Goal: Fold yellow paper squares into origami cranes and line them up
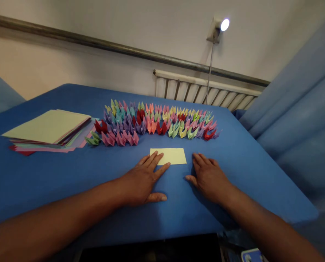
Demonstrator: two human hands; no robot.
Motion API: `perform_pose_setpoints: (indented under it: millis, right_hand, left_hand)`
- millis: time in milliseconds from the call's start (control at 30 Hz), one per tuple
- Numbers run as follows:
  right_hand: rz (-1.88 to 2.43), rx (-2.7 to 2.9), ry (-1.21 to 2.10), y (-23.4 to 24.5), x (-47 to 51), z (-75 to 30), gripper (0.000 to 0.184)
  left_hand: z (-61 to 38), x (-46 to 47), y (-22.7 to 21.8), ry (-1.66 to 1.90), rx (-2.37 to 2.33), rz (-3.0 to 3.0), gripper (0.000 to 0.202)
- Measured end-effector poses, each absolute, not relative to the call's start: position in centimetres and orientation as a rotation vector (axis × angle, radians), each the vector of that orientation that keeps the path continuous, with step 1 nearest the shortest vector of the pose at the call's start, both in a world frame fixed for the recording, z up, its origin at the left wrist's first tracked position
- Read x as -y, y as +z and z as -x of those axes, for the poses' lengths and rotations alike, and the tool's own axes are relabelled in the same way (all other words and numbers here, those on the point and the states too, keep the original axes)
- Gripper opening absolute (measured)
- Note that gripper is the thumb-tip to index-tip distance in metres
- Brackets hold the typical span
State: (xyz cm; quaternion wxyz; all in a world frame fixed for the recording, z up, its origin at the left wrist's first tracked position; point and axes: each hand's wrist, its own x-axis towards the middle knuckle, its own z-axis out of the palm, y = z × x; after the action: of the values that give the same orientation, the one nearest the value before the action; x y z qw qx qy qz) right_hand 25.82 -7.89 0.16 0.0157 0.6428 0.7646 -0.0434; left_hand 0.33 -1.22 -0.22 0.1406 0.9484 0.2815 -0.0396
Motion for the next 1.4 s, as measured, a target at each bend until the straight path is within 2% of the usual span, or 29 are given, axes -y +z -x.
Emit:
perform_pose_setpoints:
  millis: [100, 200, 333, 467, 667, 767, 867, 1000, 1267, 1400]
  right_hand:
    - [-2.144, -2.332, 0.002, 0.4, 6.7, -24.6, 0.064]
    - [-1.999, -2.599, -0.142, 0.6, 5.4, -21.9, 0.064]
    - [-1.806, -2.700, -0.466, -0.3, 4.4, -19.2, 0.074]
    - [-1.810, -2.684, -0.433, -1.6, 4.4, -19.1, 0.087]
    - [-1.839, -2.663, -0.391, -1.8, 4.6, -19.3, 0.091]
    - [-1.838, -2.662, -0.406, -1.7, 4.5, -19.2, 0.089]
    - [-1.782, -2.682, -0.439, -1.6, 4.4, -19.2, 0.081]
    - [-1.728, -2.720, -0.453, -1.5, 4.3, -19.3, 0.072]
    - [-1.975, -2.548, -0.337, -2.3, 3.9, -21.0, 0.074]
    - [-2.172, -2.414, -0.257, -2.3, 2.8, -22.7, 0.064]
  left_hand:
    - [-0.3, 1.2, -0.3, -0.079, -0.805, -2.740, 0.096]
    - [-0.5, 1.3, 0.0, -0.089, -0.811, -2.729, 0.096]
    - [-0.6, 1.5, 0.3, -0.136, -0.820, -2.719, 0.102]
    - [0.0, 1.9, 0.2, -0.196, -0.898, -2.722, 0.111]
    - [0.8, 1.9, 0.4, -0.097, -1.161, -2.751, 0.116]
    - [-0.5, 1.7, 0.4, 0.127, -1.153, -2.810, 0.108]
    - [-2.3, 1.7, -0.1, 0.197, -0.923, -2.830, 0.105]
    - [-3.3, 1.1, -1.0, 0.172, -0.755, -2.740, 0.106]
    - [-1.3, 0.0, -1.3, -0.026, -0.966, -2.759, 0.105]
    - [-0.8, 0.2, -1.2, -0.002, -1.035, -2.754, 0.104]
